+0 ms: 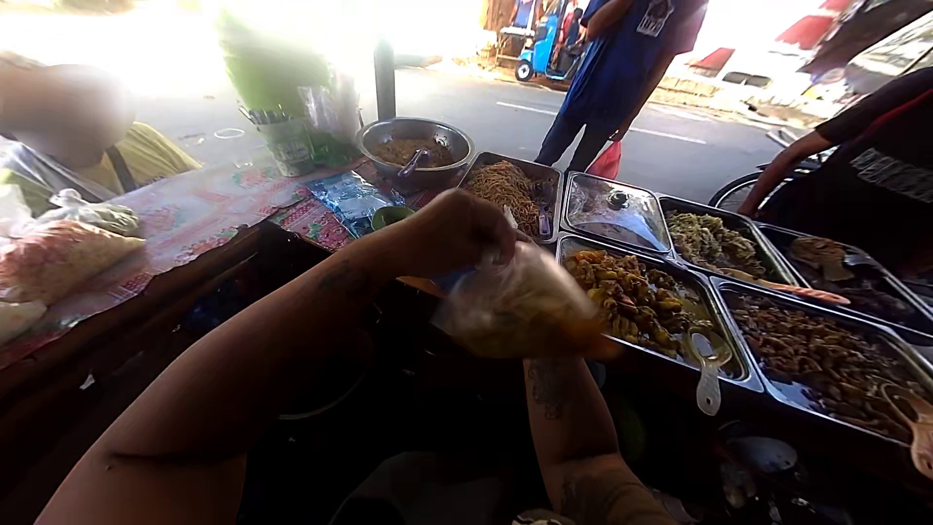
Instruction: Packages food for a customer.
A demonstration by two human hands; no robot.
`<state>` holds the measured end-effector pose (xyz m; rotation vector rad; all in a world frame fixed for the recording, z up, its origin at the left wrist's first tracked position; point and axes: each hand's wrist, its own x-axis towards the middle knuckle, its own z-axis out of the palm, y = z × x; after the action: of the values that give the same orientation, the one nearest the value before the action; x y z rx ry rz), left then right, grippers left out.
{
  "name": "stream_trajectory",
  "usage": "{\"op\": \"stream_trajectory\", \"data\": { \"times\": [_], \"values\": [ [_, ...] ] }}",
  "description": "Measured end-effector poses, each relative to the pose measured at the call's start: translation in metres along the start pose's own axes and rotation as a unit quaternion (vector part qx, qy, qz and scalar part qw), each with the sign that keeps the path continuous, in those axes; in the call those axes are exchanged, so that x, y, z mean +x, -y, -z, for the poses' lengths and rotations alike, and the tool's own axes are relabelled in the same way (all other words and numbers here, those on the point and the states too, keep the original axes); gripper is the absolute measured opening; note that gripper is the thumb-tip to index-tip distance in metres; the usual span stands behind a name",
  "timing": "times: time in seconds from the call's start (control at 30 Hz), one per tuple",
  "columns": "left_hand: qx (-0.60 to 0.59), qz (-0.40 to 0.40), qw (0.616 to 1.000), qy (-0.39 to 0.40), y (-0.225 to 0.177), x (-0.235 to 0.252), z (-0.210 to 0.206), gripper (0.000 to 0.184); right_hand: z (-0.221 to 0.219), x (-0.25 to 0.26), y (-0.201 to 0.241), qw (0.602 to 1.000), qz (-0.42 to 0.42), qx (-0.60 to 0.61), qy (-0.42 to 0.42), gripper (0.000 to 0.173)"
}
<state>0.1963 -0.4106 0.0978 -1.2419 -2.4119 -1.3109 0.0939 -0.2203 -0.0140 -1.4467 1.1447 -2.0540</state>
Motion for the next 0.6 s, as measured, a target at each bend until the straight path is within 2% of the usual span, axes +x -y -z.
{"op": "stream_trajectory", "data": {
  "times": [0.07,0.1,0.13,0.2,0.27,0.33,0.37,0.4,0.47,0.6],
  "values": [
    [0.095,0.042,0.992,0.067,0.015,-0.005,0.004,0.010,-0.002,0.008,0.014,0.991,-0.027,-0.133,-0.001,0.008],
    [0.143,0.065,0.985,0.075,0.026,-0.007,0.005,0.010,-0.006,0.014,0.019,0.975,-0.059,-0.214,-0.028,0.009],
    [0.175,0.098,0.978,0.063,0.040,-0.009,0.007,0.009,-0.011,0.023,0.021,0.947,-0.095,-0.299,-0.066,0.008],
    [0.139,0.197,0.970,-0.041,0.073,-0.009,0.005,0.006,-0.015,0.041,0.009,0.882,-0.128,-0.423,-0.162,0.008],
    [-0.007,0.294,0.934,-0.203,0.102,0.004,-0.006,0.010,-0.012,0.056,-0.016,0.839,-0.088,-0.458,-0.280,0.007],
    [-0.170,0.328,0.866,-0.336,0.121,0.023,-0.021,0.020,-0.009,0.067,-0.044,0.806,-0.016,-0.470,-0.360,0.009],
    [-0.220,0.336,0.833,-0.380,0.128,0.031,-0.028,0.018,-0.009,0.071,-0.054,0.794,0.008,-0.475,-0.380,0.011],
    [-0.244,0.349,0.809,-0.405,0.133,0.038,-0.034,0.017,-0.010,0.073,-0.060,0.789,0.013,-0.474,-0.391,0.014],
    [-0.240,0.377,0.788,-0.422,0.140,0.048,-0.042,0.017,-0.007,0.074,-0.063,0.783,-0.014,-0.480,-0.395,0.019],
    [-0.213,0.408,0.796,-0.392,0.163,0.044,-0.051,0.019,0.010,0.065,-0.068,0.763,-0.111,-0.491,-0.406,0.031]
  ]
}}
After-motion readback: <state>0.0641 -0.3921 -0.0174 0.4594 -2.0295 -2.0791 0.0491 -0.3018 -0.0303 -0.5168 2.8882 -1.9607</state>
